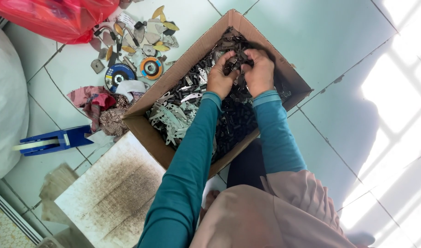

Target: The person sorts through a box of metal scraps, picking out individual pieces and placing them into a small plastic bag.

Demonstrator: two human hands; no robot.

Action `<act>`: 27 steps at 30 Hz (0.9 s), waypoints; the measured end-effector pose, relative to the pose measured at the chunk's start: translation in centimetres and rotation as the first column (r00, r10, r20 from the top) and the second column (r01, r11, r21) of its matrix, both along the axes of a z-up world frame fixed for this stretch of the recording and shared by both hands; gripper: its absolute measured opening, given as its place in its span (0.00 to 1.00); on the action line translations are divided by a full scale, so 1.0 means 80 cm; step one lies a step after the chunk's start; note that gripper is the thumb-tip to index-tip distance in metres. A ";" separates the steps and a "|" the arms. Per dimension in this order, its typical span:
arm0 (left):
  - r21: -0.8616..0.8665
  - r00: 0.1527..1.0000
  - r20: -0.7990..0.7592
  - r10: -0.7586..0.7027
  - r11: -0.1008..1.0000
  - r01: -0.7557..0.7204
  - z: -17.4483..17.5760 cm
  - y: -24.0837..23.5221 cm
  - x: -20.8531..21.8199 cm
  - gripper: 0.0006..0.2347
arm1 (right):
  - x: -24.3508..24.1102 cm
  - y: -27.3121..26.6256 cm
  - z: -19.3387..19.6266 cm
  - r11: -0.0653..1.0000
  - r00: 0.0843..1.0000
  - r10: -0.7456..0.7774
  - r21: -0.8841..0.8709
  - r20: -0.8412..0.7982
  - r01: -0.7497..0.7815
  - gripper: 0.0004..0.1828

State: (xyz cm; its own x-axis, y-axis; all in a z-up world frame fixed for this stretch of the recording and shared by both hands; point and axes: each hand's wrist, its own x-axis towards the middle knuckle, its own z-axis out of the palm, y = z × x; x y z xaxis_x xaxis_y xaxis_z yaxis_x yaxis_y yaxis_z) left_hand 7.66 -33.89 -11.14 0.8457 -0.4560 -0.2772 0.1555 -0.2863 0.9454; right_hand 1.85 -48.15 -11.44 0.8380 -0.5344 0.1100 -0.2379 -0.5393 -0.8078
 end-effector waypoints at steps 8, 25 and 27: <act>-0.287 0.984 0.163 0.077 0.958 -0.028 0.065 -0.015 -0.025 0.19 | -0.038 0.008 0.074 0.999 0.947 -0.002 -0.043 0.322 0.017 0.17; 0.526 0.933 0.305 -0.190 0.850 0.002 -0.081 -0.004 -0.034 0.33 | -0.032 0.008 0.001 0.958 0.881 0.105 -0.191 -0.462 -0.214 0.43; 0.446 0.930 0.347 -0.123 0.894 -0.048 -0.080 -0.006 -0.034 0.27 | -0.023 0.008 -0.025 0.962 0.937 0.177 -0.146 -0.301 -0.229 0.27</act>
